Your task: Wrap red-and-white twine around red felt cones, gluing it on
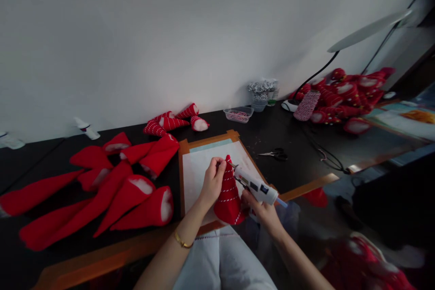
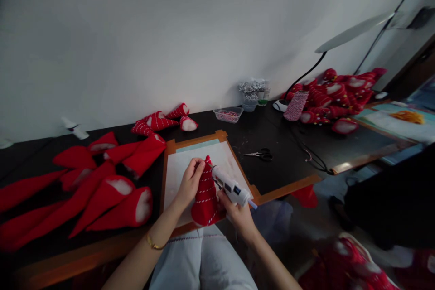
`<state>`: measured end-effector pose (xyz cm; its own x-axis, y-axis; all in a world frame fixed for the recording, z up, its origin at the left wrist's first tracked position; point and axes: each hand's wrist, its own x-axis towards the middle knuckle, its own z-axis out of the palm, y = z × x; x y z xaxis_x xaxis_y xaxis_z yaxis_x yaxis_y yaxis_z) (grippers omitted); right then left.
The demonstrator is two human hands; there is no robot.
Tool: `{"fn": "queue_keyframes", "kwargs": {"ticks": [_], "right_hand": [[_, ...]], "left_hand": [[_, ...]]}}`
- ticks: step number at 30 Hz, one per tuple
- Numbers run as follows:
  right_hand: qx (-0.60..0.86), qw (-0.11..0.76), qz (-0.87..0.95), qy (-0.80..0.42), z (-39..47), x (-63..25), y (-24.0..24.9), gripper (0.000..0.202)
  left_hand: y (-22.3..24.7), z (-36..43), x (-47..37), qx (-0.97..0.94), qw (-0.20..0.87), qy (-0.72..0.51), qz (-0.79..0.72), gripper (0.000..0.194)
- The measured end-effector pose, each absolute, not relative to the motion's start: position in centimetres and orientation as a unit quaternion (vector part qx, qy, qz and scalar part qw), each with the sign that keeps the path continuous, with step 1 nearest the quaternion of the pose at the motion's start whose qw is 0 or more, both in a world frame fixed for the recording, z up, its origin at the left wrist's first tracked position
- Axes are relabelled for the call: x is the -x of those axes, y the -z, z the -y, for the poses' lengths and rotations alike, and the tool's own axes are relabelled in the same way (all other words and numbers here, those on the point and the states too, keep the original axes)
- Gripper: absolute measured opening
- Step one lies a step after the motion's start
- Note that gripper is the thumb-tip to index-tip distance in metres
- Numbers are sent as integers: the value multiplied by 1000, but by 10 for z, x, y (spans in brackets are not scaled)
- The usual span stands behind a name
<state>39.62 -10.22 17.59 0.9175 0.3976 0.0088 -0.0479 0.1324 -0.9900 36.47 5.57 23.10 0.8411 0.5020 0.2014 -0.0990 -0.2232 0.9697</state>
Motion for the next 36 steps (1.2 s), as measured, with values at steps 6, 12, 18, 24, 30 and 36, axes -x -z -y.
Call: {"fn": "queue_keyframes", "kwargs": {"ticks": [6, 12, 18, 24, 30, 36], "right_hand": [[634, 741, 123, -182, 102, -397, -175, 52], [637, 741, 133, -168, 101, -398, -171, 52], [641, 738, 137, -160, 101, -399, -172, 50], [638, 745, 122, -155, 103, -398, -174, 52], [636, 726, 203, -166, 115, -407, -184, 47], [611, 718, 252, -218, 108, -418, -194, 47]], "left_hand": [[-230, -56, -365, -739, 612, -244, -140, 24], [-232, -55, -365, -728, 627, -240, -140, 24], [-236, -53, -363, -712, 647, -237, -138, 27], [-237, -53, -364, -666, 694, -219, -161, 31], [-233, -55, -366, -610, 743, -214, -174, 38], [-234, -57, -367, -562, 786, -185, -179, 37]]}}
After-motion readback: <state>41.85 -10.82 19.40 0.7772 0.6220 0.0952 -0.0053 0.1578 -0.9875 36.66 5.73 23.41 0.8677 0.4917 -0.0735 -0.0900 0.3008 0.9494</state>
